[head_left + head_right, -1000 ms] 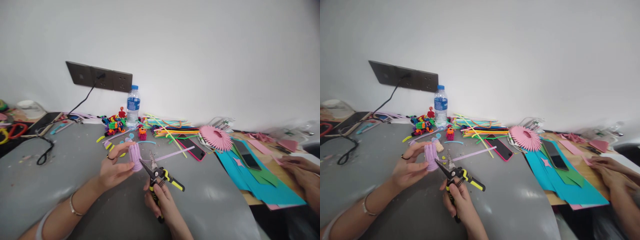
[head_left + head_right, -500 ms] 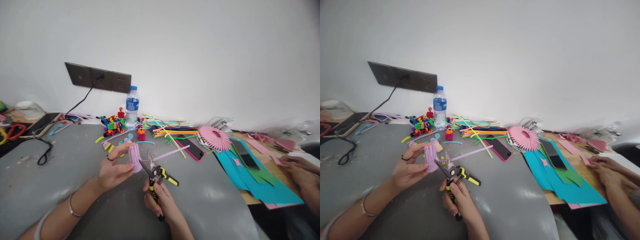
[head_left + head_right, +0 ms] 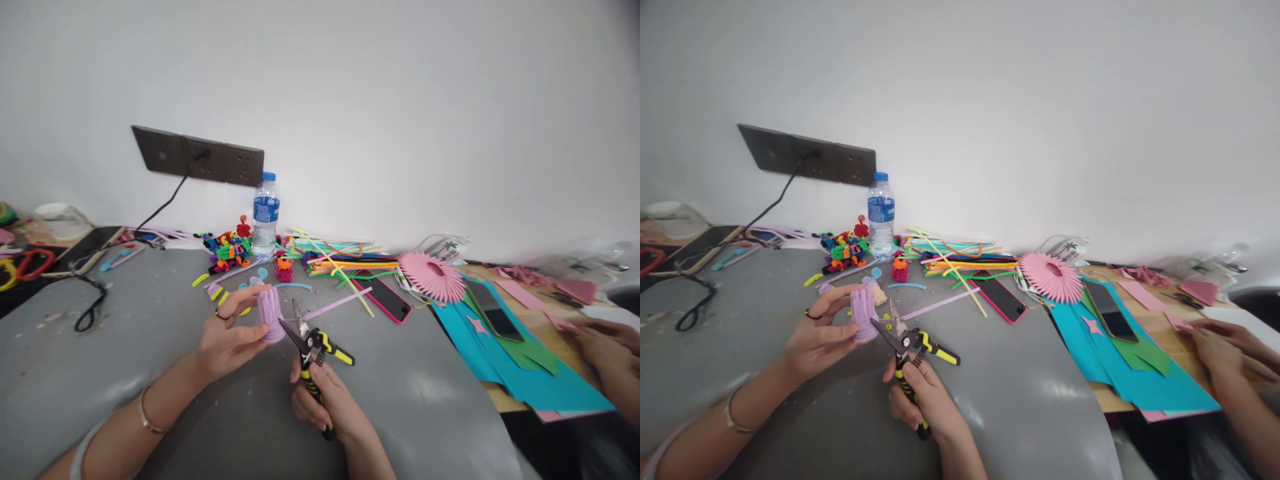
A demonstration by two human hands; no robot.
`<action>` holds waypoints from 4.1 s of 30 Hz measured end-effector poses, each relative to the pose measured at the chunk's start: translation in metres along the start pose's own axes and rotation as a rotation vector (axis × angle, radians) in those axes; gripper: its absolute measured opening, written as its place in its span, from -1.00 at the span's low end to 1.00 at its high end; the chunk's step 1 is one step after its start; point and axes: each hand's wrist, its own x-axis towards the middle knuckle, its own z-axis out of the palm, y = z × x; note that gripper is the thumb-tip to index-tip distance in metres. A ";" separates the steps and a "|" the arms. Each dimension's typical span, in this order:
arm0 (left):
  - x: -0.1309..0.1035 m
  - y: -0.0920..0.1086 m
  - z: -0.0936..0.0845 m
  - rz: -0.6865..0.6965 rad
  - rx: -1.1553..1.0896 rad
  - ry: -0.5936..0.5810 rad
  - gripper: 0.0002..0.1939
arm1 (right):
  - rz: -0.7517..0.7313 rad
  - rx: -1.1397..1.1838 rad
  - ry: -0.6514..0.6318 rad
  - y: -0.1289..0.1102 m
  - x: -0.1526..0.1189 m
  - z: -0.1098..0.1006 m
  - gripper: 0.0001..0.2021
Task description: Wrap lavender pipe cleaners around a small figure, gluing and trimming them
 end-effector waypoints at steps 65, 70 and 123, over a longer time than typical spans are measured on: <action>0.004 0.001 -0.001 0.004 0.027 -0.018 -0.64 | -0.027 -0.002 0.030 0.003 -0.002 0.003 -0.56; 0.006 0.003 -0.002 0.018 0.041 -0.030 -0.64 | -0.036 0.004 0.022 0.003 -0.002 0.003 -0.57; 0.005 0.003 -0.003 0.018 0.015 -0.028 -0.63 | -0.093 0.079 -0.075 0.003 -0.002 0.002 -0.66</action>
